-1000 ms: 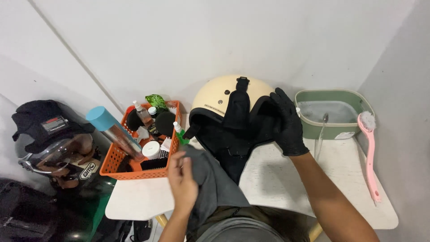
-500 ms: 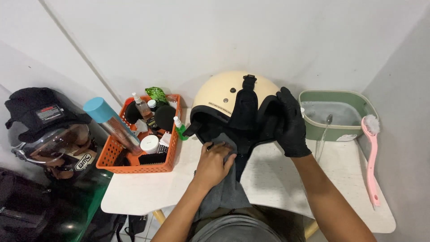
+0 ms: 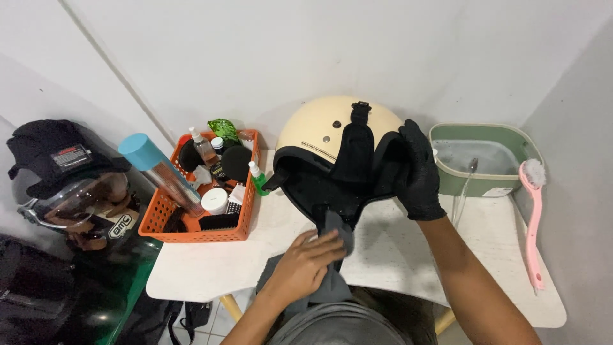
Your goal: The person cleans the interior padding of a beige motorcycle helmet using a toothbrush and a cleaning solution from a nearby container. After scrubbing, they wipe the helmet's interior with a dark cloth to remove excess moisture and residue.
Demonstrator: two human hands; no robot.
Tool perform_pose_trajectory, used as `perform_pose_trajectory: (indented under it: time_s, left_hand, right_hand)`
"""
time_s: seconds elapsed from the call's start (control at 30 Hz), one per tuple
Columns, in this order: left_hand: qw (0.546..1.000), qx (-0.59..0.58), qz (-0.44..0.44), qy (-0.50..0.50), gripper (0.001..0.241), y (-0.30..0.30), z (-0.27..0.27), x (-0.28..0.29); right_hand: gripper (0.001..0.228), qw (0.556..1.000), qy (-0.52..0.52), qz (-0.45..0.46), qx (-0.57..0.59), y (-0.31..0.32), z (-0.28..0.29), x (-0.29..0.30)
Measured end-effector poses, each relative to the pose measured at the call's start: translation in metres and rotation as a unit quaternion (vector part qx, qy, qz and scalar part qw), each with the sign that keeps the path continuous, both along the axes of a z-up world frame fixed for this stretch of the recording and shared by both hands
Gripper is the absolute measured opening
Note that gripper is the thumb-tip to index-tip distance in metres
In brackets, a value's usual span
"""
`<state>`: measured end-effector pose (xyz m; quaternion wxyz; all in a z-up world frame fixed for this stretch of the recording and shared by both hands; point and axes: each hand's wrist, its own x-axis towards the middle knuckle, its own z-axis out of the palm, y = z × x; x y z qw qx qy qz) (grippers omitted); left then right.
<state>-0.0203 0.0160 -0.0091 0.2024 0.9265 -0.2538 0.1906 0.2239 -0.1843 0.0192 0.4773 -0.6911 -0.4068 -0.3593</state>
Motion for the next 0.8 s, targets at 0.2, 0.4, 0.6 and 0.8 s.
perform_pose_trajectory:
  time_s: [0.2, 0.4, 0.6, 0.8]
  left_hand:
    - [0.993, -0.088, 0.016, 0.077, 0.039, -0.004, -0.003, -0.006]
    - [0.958, -0.276, 0.014, 0.076, 0.030, -0.005, 0.010, -0.022]
    - [0.903, -0.399, 0.072, 0.141, 0.035, 0.009, 0.016, -0.038]
    - [0.826, -0.497, 0.242, -0.104, 0.020, 0.006, 0.062, -0.014]
  right_hand:
    - [0.047, 1.000, -0.011, 0.005, 0.007, -0.001, 0.009, -0.009]
    - [0.058, 1.000, 0.003, 0.009, -0.017, -0.003, 0.012, -0.013]
    - [0.049, 1.000, 0.000, -0.003, -0.011, -0.003, 0.005, -0.008]
    - [0.052, 0.999, -0.002, -0.024, -0.022, -0.003, 0.007, -0.010]
